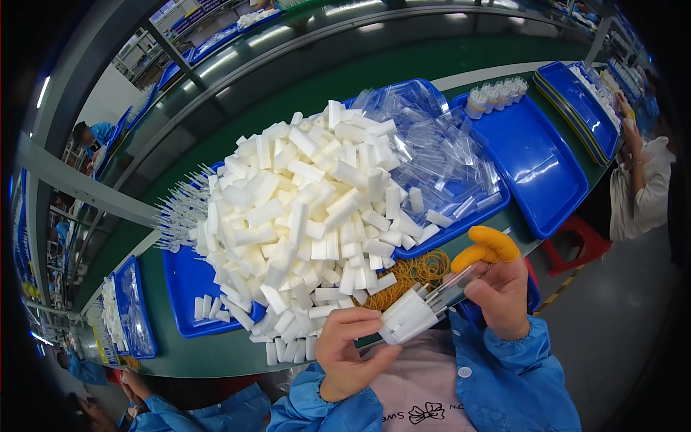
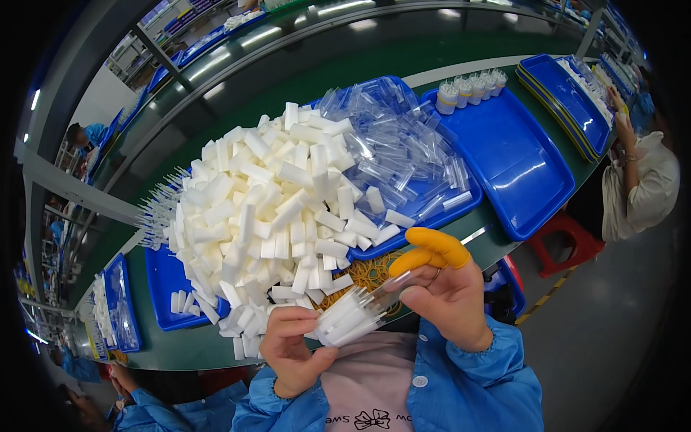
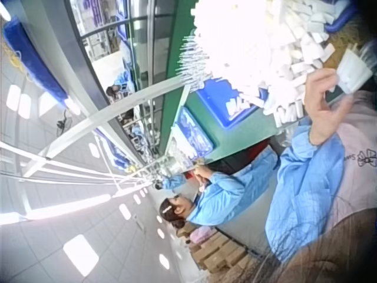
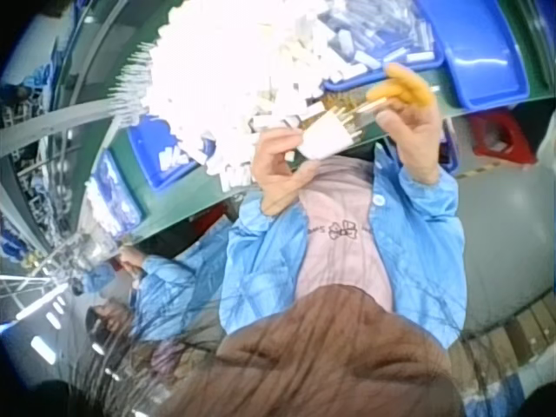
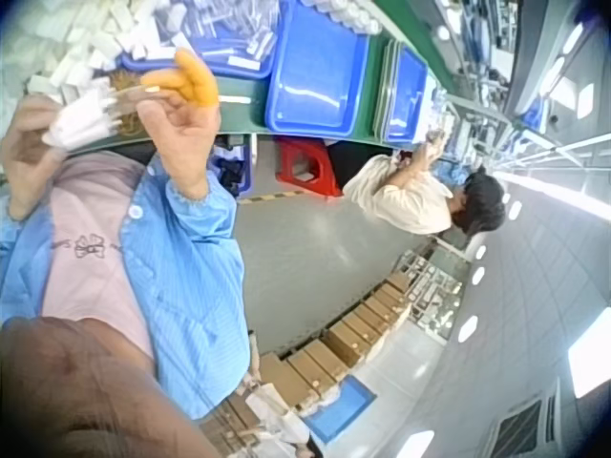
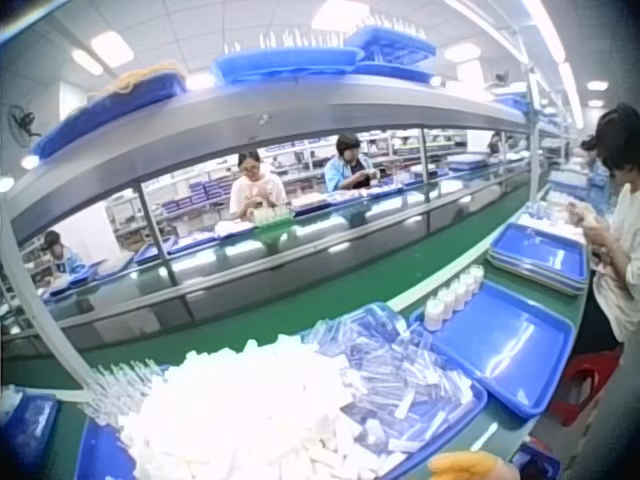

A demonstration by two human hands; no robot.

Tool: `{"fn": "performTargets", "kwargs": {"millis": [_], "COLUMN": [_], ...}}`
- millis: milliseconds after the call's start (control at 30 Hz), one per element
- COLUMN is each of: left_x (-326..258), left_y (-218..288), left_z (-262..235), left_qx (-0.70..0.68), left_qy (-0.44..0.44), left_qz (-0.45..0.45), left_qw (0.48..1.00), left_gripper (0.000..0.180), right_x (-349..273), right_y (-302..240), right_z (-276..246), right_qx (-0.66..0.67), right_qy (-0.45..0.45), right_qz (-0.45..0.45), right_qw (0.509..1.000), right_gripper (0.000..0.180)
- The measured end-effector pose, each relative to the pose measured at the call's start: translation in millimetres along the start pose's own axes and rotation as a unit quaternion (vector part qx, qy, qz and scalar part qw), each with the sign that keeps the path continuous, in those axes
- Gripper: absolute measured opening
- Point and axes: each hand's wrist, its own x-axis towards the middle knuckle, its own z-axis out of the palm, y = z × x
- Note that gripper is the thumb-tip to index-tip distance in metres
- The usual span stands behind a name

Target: The person assembles cotton swabs by inserting white cotton tips into plastic sticks. They gather the sticks into a bundle, secure them with a rubber band, and trim the protruding ends with scissors. The process is repeated for multiple batches of swabs.

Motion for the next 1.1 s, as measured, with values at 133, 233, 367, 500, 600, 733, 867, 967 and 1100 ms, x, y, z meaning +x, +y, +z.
{"fn": "performTargets", "kwargs": {"millis": [133, 233, 367, 500, 600, 733, 867, 967, 1100], "left_x": [7, 18, 16, 13, 14, 13, 12, 9, 14], "left_y": [18, 25, 21, 22, 21, 18, 20, 20, 18], "left_z": [3, 2, 1, -1, -3, -4, -2, -3, 1], "left_qx": [0.093, 0.157, 0.129, 0.154, 0.204, 0.209, 0.183, 0.164, 0.123], "left_qy": [-0.036, -0.122, -0.140, -0.157, -0.168, -0.174, -0.151, -0.140, -0.103], "left_qz": [-0.046, 0.000, 0.005, 0.024, 0.051, 0.072, 0.049, 0.056, 0.125], "left_qw": [0.994, 0.980, 0.982, 0.975, 0.963, 0.960, 0.970, 0.975, 0.979], "left_gripper": [0.048, 0.052, 0.053, 0.050, 0.047, 0.047, 0.047, 0.045, 0.042], "right_x": [-4, -9, -7, -4, -3, -4, -16, -17, -20], "right_y": [5, 6, 5, -4, -9, -5, -12, -19, -16], "right_z": [2, 3, 5, 5, 1, 3, 13, 1, 6], "right_qx": [-0.068, -0.124, -0.095, -0.066, -0.131, -0.110, -0.203, -0.292, -0.284], "right_qy": [-0.004, -0.003, -0.019, -0.039, -0.082, -0.057, -0.025, -0.158, -0.145], "right_qz": [-0.013, -0.045, -0.043, -0.003, -0.032, -0.043, -0.122, -0.272, -0.360], "right_qw": [0.998, 0.991, 0.994, 0.997, 0.987, 0.991, 0.971, 0.903, 0.877], "right_gripper": [0.056, 0.054, 0.051, 0.049, 0.047, 0.042, 0.030, 0.031, 0.032]}}
